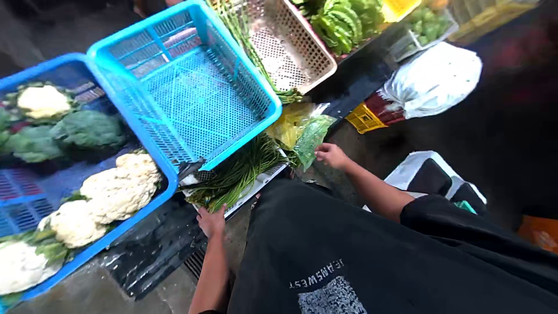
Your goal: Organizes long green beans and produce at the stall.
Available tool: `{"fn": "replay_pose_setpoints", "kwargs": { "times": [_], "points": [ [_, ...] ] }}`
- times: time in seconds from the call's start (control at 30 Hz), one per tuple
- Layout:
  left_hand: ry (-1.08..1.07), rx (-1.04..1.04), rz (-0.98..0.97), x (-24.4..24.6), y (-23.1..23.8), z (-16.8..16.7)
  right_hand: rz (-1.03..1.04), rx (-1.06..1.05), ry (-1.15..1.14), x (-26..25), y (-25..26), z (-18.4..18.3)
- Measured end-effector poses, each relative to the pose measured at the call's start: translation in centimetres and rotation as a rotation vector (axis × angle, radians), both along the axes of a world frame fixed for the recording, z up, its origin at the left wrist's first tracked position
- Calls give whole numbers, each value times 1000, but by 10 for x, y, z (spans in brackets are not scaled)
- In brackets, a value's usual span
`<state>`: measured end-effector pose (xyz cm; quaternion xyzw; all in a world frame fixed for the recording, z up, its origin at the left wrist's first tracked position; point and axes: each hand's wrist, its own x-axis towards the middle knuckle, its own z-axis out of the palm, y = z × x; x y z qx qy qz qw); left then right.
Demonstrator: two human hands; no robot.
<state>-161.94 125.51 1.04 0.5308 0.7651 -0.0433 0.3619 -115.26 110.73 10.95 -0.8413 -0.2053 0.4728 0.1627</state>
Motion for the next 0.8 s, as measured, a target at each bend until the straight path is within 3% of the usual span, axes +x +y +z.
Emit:
{"fn": "replay_pose_setpoints", "kwargs": {
  "times": [0.2,0.5,0.6,0.8],
  "points": [
    [40,11,-177,-1,7,5,49,-163,55,6,-43,-30],
    [36,68,372,10,-28,-10,-143,-282,144,29,-117,-60],
    [13,92,438,13,-34,-12,-192,-292,149,45,-144,-62],
    [-226,224,622,30,-33,-20,-237,-322,169,75,-198,-62]
  ]
}}
